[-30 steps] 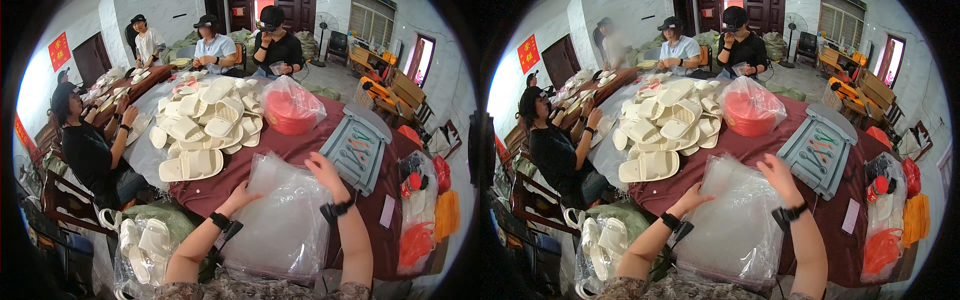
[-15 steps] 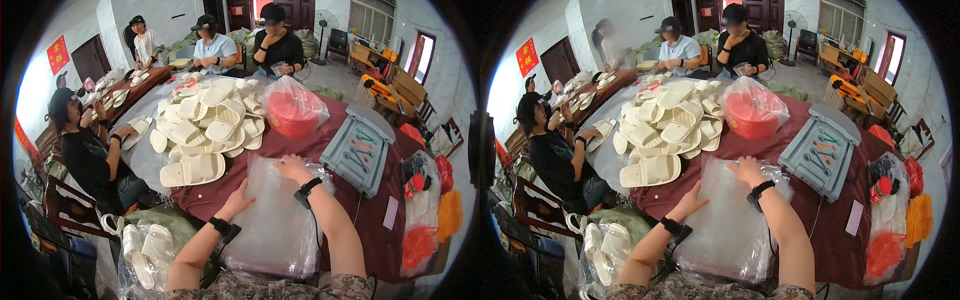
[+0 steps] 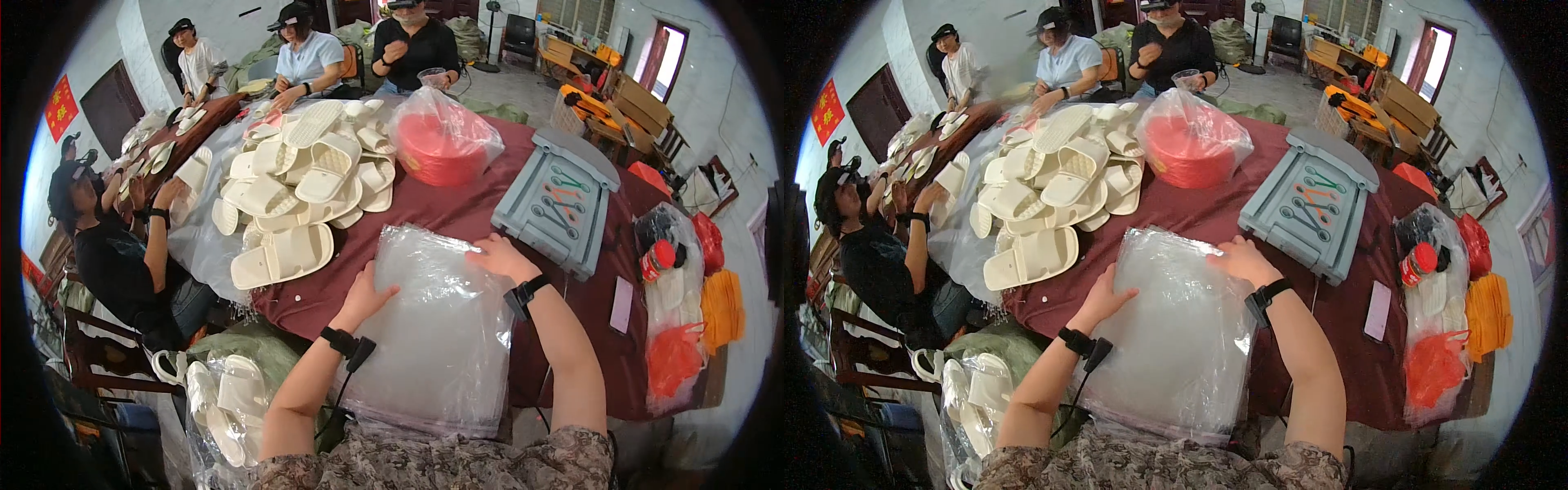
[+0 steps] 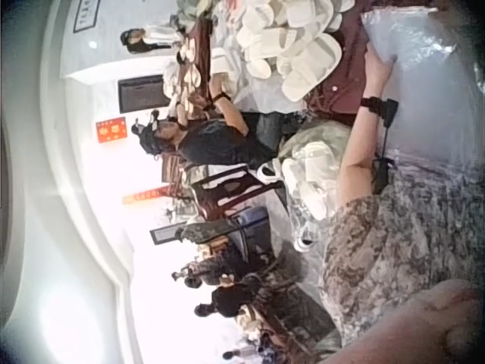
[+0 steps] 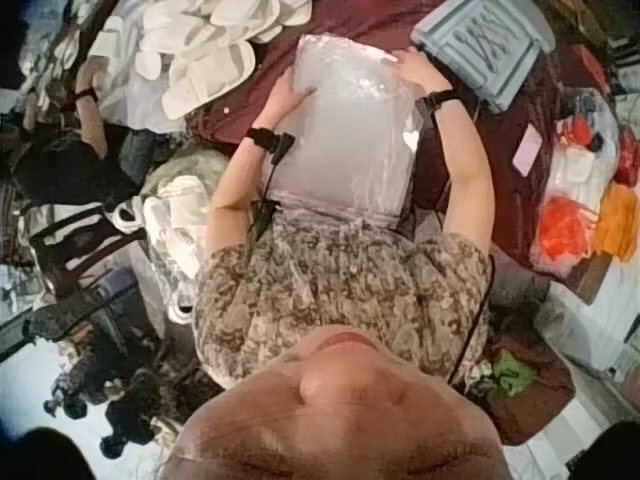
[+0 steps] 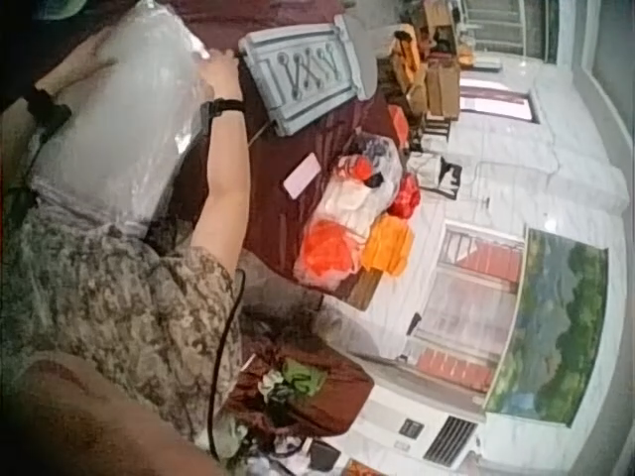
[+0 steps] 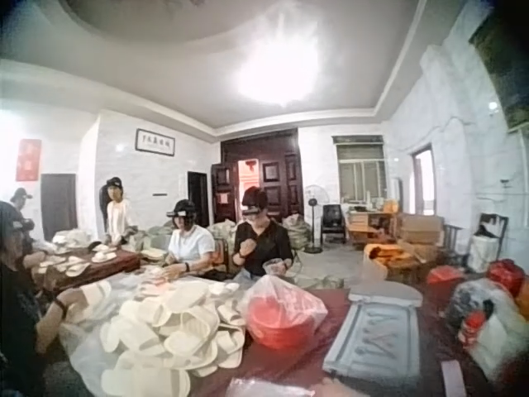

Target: The recorder organizes white sandal components and plastic bags on a work table alongside other workers.

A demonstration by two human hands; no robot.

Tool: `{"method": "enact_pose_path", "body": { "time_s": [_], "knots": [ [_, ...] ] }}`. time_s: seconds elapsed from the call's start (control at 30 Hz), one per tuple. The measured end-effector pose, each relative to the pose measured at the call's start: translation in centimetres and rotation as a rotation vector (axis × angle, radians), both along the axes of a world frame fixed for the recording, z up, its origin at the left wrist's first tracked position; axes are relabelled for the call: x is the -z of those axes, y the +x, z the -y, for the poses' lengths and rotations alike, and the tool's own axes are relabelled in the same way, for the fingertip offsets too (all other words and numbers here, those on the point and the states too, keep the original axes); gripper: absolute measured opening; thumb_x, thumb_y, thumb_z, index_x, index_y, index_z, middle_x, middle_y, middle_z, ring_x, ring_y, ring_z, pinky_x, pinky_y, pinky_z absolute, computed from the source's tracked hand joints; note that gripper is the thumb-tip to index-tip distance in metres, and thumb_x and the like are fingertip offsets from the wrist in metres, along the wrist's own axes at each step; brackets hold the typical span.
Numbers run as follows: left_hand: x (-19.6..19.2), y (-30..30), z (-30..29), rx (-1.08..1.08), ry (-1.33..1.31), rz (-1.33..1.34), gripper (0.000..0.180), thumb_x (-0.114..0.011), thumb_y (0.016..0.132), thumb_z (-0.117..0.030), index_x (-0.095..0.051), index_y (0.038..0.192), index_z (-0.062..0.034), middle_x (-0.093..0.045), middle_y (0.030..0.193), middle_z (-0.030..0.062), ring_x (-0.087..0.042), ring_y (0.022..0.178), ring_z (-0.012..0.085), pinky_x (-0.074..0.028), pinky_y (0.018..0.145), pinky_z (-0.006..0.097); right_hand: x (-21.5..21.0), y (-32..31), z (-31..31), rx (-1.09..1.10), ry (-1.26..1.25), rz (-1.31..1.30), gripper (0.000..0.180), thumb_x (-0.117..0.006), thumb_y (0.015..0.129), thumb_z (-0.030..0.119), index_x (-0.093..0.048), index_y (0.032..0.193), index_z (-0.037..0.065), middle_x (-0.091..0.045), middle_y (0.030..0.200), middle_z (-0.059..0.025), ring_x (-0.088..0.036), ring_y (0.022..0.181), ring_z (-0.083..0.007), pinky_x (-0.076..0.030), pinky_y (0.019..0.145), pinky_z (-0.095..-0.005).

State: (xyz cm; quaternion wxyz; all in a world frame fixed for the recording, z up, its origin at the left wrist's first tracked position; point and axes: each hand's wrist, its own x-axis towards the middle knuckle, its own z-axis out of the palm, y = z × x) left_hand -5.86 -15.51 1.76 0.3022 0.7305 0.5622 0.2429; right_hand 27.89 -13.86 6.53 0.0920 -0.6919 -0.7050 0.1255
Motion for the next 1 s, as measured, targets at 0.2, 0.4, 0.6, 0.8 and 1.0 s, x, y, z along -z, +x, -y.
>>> {"method": "enact_pose_path", "body": {
  "time_s": [0.2, 0.4, 0.6, 0.8, 1.0],
  "knots": [
    [-0.6, 0.9, 0.0, 0.094, -0.004, 0.018, 0.089, -0.077, 0.077, -0.037, -0.031, 0.142, 0.0031, -0.056, 0.123, 0.0286, -0.055, 0.115, 0.0422, -0.046, 0.096, 0.045, 0.4, 3.9, 2.4, 0.027, -0.045, -0.293, 0.066, -0.059, 0.087, 0.054, -0.055, 0.131, 0.005, -0.052, 0.133, -0.0219, -0.046, 0.125, -0.0393, -0.038, 0.105, -0.0447],
    [0.2, -1.8, -0.9, -0.064, -0.18, -0.013, 0.07, -0.079, 0.072, -0.032, -0.054, 0.125, 0.0062, -0.064, 0.114, 0.0249, -0.063, 0.105, 0.0362, -0.05, 0.089, 0.039, 0.8, 7.5, 11.4, 0.425, 0.162, -0.574, 0.062, -0.062, 0.089, 0.05, -0.058, 0.117, -0.005, -0.066, 0.098, -0.0201, -0.064, 0.091, -0.0267, -0.051, 0.08, -0.0357],
    [0.2, 0.6, -0.4, 0.082, -0.165, 0.036, 0.058, -0.076, 0.075, -0.032, -0.06, 0.116, 0.0045, -0.068, 0.106, 0.0217, -0.066, 0.1, 0.0315, -0.05, 0.086, 0.038, 0.3, 2.9, 18.1, 0.473, -0.282, -0.665, 0.061, -0.057, 0.091, 0.053, -0.06, 0.111, -0.005, -0.067, 0.094, -0.0207, -0.066, 0.085, -0.0285, -0.052, 0.074, -0.036],
    [0.0, 2.2, -0.6, 0.032, 0.01, 0.1, 0.052, -0.075, 0.076, -0.024, -0.059, 0.116, 0.0055, -0.068, 0.107, 0.0211, -0.066, 0.101, 0.0303, -0.05, 0.086, 0.037, 0.4, 2.2, 17.0, 0.258, -0.082, -0.683, 0.061, -0.059, 0.09, 0.046, -0.052, 0.123, -0.005, -0.064, 0.104, -0.0268, -0.063, 0.1, -0.0396, -0.048, 0.088, -0.0419],
    [-2.7, -2.0, 0.7, 0.005, -0.375, 0.259, 0.049, -0.077, 0.073, -0.021, -0.061, 0.112, 0.0058, -0.068, 0.106, 0.0201, -0.066, 0.099, 0.0291, -0.052, 0.083, 0.039, -0.4, -1.0, 18.0, 0.264, 0.185, -0.372, 0.069, -0.066, 0.085, 0.041, -0.042, 0.135, -0.001, -0.052, 0.124, -0.0277, -0.054, 0.11, -0.0428, -0.046, 0.091, -0.0466]
  ]
}}
